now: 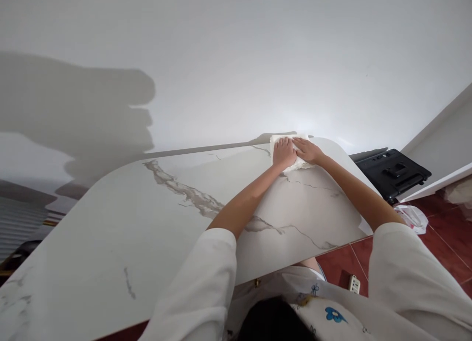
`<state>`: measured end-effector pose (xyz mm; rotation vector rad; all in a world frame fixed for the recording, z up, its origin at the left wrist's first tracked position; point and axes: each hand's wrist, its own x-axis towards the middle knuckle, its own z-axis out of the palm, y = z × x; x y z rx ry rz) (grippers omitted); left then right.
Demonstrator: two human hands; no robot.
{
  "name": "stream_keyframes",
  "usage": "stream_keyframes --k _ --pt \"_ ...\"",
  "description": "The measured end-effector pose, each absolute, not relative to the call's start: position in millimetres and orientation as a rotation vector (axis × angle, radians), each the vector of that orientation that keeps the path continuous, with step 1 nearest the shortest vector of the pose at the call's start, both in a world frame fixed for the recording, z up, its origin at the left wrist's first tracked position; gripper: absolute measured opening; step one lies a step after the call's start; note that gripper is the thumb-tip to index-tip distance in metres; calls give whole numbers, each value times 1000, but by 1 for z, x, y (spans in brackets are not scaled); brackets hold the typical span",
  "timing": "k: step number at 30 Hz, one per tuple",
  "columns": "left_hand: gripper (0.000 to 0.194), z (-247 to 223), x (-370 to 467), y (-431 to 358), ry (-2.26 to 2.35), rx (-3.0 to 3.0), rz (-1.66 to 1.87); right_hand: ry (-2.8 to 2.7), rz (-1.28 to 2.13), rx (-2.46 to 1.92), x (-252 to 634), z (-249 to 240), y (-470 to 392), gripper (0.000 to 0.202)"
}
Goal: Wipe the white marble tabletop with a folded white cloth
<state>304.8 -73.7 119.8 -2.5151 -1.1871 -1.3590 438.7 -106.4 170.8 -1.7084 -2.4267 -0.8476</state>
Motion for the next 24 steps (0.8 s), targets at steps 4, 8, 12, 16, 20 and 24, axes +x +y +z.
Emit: stream_keyframes --k 4,8,12,16,20,24 --pt "50 111 307 -104 -1105 -2552 -1330 -2388 -857 -1731 446 159 -142 58" --pt "50 99 302 -136 -1036 -2608 -1299 -2348 -884 -1759 442 143 -180 57" --pt "49 87 290 -175 -994 -2656 -1271 -2329 -903 -1763 431 125 -223 57" --pt "44 71 271 -225 -899 -2663 -1225 -2384 -898 -1725 419 105 -279 56" --pt "52 47 265 -264 -763 -2731 -1173 -2425 -868 -1692 415 88 -334 56" --pt "58 38 282 -285 -759 -2824 -1209 -2446 -884 -1707 431 88 -364 58"
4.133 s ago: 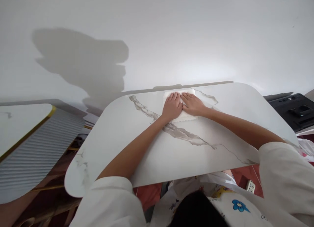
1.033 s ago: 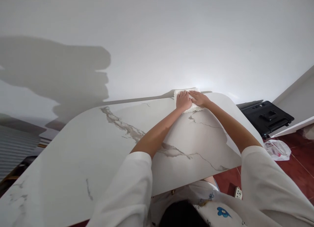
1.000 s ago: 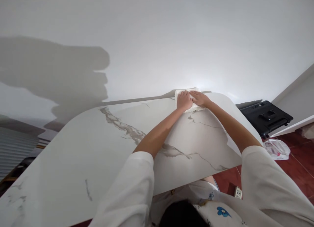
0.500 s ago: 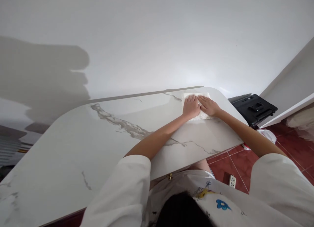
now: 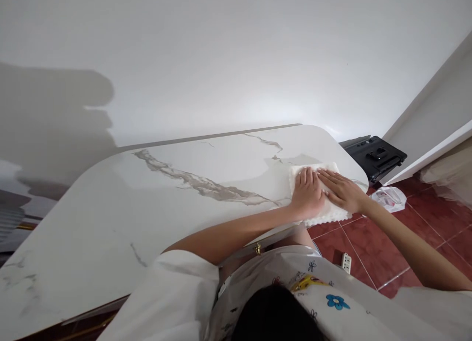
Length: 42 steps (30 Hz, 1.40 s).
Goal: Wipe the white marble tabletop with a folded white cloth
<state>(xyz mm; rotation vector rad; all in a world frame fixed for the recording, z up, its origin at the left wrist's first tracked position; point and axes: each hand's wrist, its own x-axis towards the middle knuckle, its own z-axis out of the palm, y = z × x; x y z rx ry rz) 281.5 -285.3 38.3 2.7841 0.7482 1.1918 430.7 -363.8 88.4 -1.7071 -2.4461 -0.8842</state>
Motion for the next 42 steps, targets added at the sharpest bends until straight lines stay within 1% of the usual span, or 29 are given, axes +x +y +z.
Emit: stream_keyframes --k 6,12,19,26,33,38,42 --pt "62 62 327 -292 737 2706 1154 -2488 -969 -1725 476 113 -363 59" --pt "59 85 362 -265 817 2722 1205 -2304 -1100 -1994 492 134 -333 54" --pt "55 108 381 -206 900 2670 1311 -2224 -942 -2073 504 159 -266 55" --pt "56 129 378 -158 1039 2590 1313 -2288 -793 -1949 516 184 -190 56" --pt "57 142 384 -123 1193 2547 1329 -2382 -777 -1790 530 198 -134 55" --pt "58 155 404 -105 1238 2559 1335 -2364 -803 -1707 555 206 -110 54" --pt "57 166 421 -104 1226 2568 1310 -2365 -821 -1685 572 212 -112 55"
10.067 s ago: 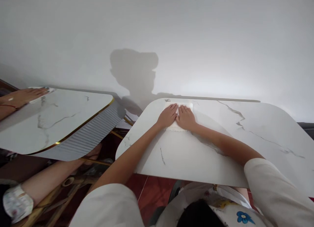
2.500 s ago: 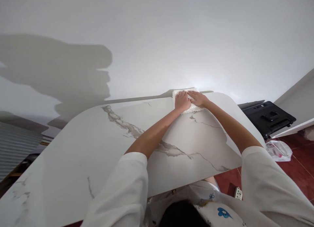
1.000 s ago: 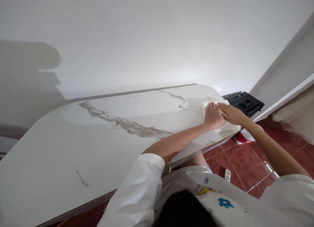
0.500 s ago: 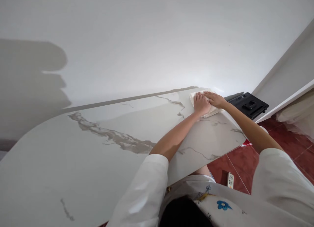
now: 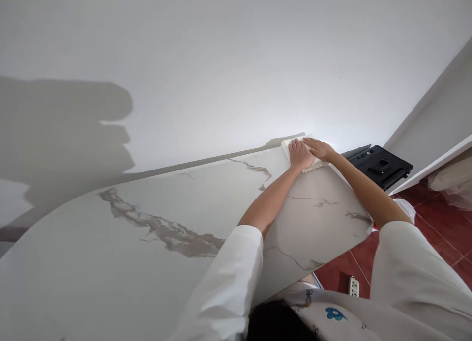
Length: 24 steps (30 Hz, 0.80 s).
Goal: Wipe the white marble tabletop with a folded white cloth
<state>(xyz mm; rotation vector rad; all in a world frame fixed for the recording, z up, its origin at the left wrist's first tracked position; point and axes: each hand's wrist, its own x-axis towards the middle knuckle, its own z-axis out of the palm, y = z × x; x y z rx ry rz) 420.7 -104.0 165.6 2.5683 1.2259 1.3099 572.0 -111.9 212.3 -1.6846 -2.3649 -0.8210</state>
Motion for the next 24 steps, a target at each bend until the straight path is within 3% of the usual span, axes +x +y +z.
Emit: stream_keyframes --k 11,24 --pt "57 149 440 -166 1007 2727 1354 -2229 -908 -1764 590 187 -204 54" --pt "55 98 413 -267 557 2828 1418 -1954 -1059 -2039 536 130 -351 53"
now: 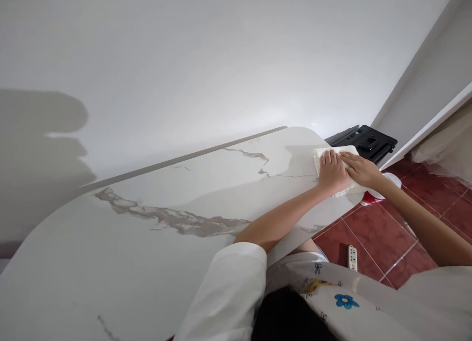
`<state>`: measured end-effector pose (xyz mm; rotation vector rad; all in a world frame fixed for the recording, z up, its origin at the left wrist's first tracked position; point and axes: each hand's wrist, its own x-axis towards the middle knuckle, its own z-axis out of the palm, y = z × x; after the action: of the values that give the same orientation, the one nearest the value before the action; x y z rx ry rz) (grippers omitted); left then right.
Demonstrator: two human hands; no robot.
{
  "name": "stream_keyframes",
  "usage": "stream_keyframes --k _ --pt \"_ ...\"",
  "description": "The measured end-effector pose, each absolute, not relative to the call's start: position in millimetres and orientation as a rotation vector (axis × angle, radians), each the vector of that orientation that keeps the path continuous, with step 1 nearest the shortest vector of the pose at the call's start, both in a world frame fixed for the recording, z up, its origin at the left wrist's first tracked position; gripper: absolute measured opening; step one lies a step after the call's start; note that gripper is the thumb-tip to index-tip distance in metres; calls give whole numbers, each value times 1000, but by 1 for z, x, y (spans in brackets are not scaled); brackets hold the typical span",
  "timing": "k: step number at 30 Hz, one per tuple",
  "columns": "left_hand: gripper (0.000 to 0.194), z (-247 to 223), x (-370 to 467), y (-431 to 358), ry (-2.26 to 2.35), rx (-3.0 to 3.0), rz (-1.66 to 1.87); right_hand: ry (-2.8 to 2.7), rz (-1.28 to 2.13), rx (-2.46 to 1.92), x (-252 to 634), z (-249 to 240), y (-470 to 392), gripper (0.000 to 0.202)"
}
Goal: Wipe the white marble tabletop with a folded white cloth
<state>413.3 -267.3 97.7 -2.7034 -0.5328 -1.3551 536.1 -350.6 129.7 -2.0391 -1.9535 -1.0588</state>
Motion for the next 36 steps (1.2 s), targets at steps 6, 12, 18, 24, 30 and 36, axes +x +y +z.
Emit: stream_keyframes --k 6,12,18,24,30,36 --pt "57 73 371 -290 -382 -2767 -1261 -1960 -1138 -2111 494 108 -385 53" --pt "57 39 297 -288 -304 -2756 -1248 -2197 -1063 -1918 437 91 -390 49" --pt "58 12 203 -263 -398 -2819 -1175 -2307 -988 -1735 354 59 -358 55" --pt "56 -21 102 -244 -665 -2838 -1134 -2441 -854 -1535 262 18 -310 58" --pt "56 -59 -6 -234 -1070 -2760 -1012 -2647 -621 -1324 159 -15 -264 59" --pt "65 -109 -101 -225 -1601 -2516 -960 -2761 -429 -1137 49 -53 -227 61"
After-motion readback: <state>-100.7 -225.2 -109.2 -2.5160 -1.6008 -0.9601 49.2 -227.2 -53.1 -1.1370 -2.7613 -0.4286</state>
